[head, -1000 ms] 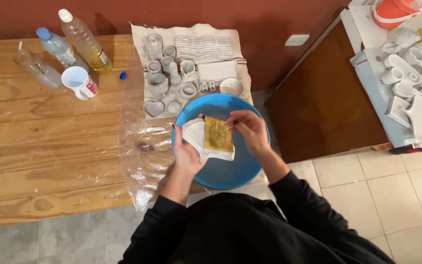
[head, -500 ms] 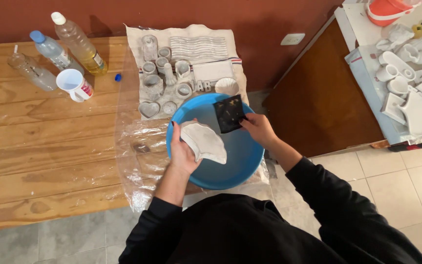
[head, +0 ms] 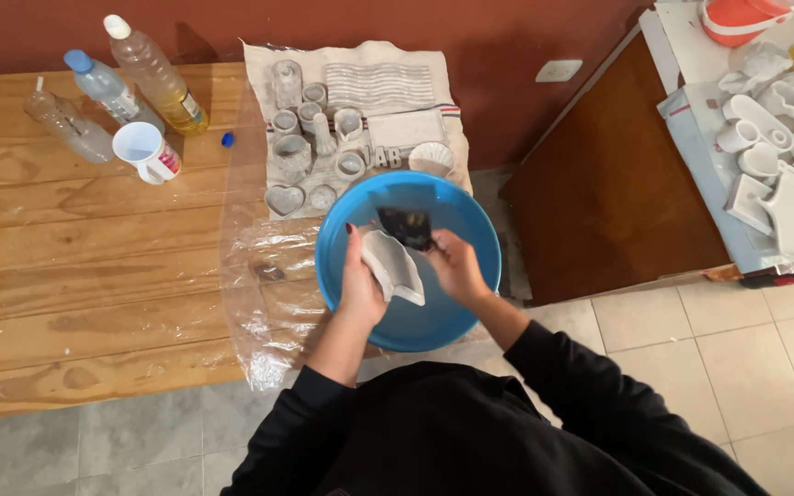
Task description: Sanding and smoothing ceramic pieces in a bowl of water.
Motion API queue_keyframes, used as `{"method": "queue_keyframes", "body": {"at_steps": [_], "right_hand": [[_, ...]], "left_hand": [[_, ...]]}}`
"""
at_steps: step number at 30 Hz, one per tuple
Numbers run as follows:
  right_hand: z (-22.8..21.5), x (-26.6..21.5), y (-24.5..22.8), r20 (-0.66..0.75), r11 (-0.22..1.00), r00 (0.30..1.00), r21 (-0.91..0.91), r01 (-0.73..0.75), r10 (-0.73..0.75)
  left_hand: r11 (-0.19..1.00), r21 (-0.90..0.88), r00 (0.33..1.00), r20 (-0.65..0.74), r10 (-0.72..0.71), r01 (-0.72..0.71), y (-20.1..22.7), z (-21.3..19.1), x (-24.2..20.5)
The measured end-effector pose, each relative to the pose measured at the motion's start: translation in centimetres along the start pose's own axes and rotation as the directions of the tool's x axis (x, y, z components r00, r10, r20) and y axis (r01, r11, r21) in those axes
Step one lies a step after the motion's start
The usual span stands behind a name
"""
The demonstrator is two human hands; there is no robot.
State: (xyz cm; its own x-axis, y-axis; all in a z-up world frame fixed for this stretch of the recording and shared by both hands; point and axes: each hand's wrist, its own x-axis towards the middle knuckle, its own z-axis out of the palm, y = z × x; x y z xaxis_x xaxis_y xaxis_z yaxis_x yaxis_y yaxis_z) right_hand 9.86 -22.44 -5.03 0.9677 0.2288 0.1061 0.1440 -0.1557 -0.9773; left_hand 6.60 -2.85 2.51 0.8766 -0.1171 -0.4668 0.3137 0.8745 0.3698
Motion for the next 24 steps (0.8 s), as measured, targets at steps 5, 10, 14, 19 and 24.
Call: {"method": "queue_keyframes", "body": {"at_steps": [5,10,14,19,24], "right_hand": [[4.3,-0.3,-9.6,-0.028,0.983,0.990,-0.127,0.135,-0.140],[5.2,-0.2,-10.4,-0.103,0.854,0.955,-0.482,0.196,-0.277],[5.4,-0.3,-10.4,-0.158,0.927,0.982,-0.374,0.036,-0.101],[6.1,-1.0,-13.0,-0.086,0.947,0.996,-0.315,-0.057,0.031],[5.1,0.0,-11.1,0.027,0.886,0.952,-0.358,0.294,-0.305]], "left_hand": [[0.996,0.018,0.992,0.086,0.089,-0.090,-3.1,-1.6,1.5],[0.991,0.042,0.987,0.099,0.124,-0.129,-2.9,-0.3,0.1],[0.989,-0.021,0.986,0.081,0.147,-0.146,-2.9,-0.3,0.1],[0.981,-0.009,0.975,0.104,0.194,-0.194,-4.9,-2.7,1.8],[0.957,0.020,0.944,0.170,0.282,-0.289,-3.4,-0.2,0.2]]}}
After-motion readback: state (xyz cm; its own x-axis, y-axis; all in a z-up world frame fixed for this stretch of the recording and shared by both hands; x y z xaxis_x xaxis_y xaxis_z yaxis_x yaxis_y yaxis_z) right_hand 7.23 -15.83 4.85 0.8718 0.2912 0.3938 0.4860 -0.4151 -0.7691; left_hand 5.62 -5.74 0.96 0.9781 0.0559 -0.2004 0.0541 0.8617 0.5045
